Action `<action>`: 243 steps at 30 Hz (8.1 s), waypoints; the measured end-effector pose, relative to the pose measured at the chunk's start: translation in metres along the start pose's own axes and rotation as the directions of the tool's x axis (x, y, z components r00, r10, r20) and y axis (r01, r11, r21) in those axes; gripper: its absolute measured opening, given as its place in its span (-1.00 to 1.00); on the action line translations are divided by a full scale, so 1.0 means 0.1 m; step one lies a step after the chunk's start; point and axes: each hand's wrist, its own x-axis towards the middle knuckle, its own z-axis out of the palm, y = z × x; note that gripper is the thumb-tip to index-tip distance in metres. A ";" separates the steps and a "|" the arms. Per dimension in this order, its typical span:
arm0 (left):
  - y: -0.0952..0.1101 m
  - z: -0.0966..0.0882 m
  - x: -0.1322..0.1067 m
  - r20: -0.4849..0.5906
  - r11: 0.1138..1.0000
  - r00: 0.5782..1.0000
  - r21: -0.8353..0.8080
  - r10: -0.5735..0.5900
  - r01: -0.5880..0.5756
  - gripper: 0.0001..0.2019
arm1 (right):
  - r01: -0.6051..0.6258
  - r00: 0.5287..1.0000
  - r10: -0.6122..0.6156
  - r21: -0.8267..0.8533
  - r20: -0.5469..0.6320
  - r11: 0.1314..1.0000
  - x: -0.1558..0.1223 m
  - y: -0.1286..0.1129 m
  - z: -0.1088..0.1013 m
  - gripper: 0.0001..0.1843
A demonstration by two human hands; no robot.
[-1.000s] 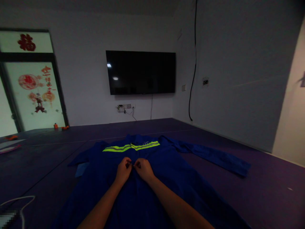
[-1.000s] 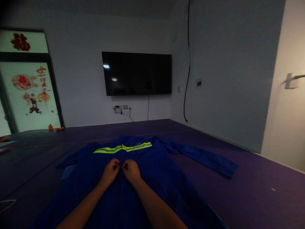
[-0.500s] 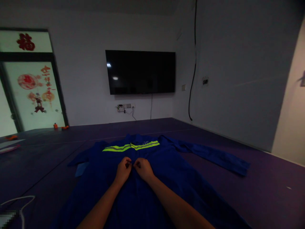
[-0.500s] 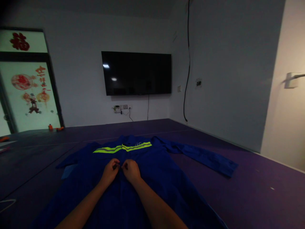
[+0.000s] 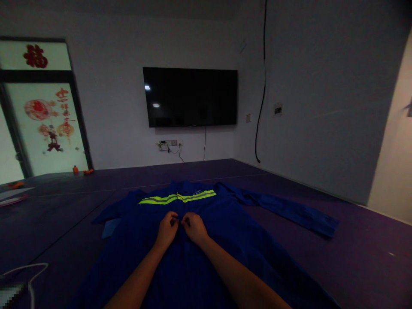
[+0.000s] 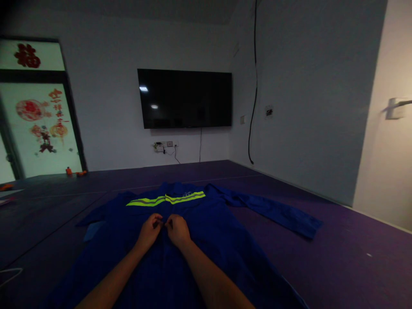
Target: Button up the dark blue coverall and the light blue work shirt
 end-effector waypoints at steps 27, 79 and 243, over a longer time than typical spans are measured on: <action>0.00 0.00 -0.01 -0.009 0.999 0.999 -0.018 0.036 -0.036 -0.80 | 0.029 0.999 -0.029 -0.014 0.020 0.999 0.00 -0.03 -0.03 -0.87; 0.00 0.00 0.00 0.035 0.986 0.997 0.148 0.070 -0.074 -0.86 | -0.009 0.999 0.014 0.133 -0.038 0.991 0.05 0.07 0.02 -0.85; 0.58 -0.30 -0.86 0.310 0.972 0.950 0.228 -0.025 -0.049 -0.87 | -0.050 0.947 0.161 -0.366 0.277 0.929 -0.91 -0.58 -0.56 -0.83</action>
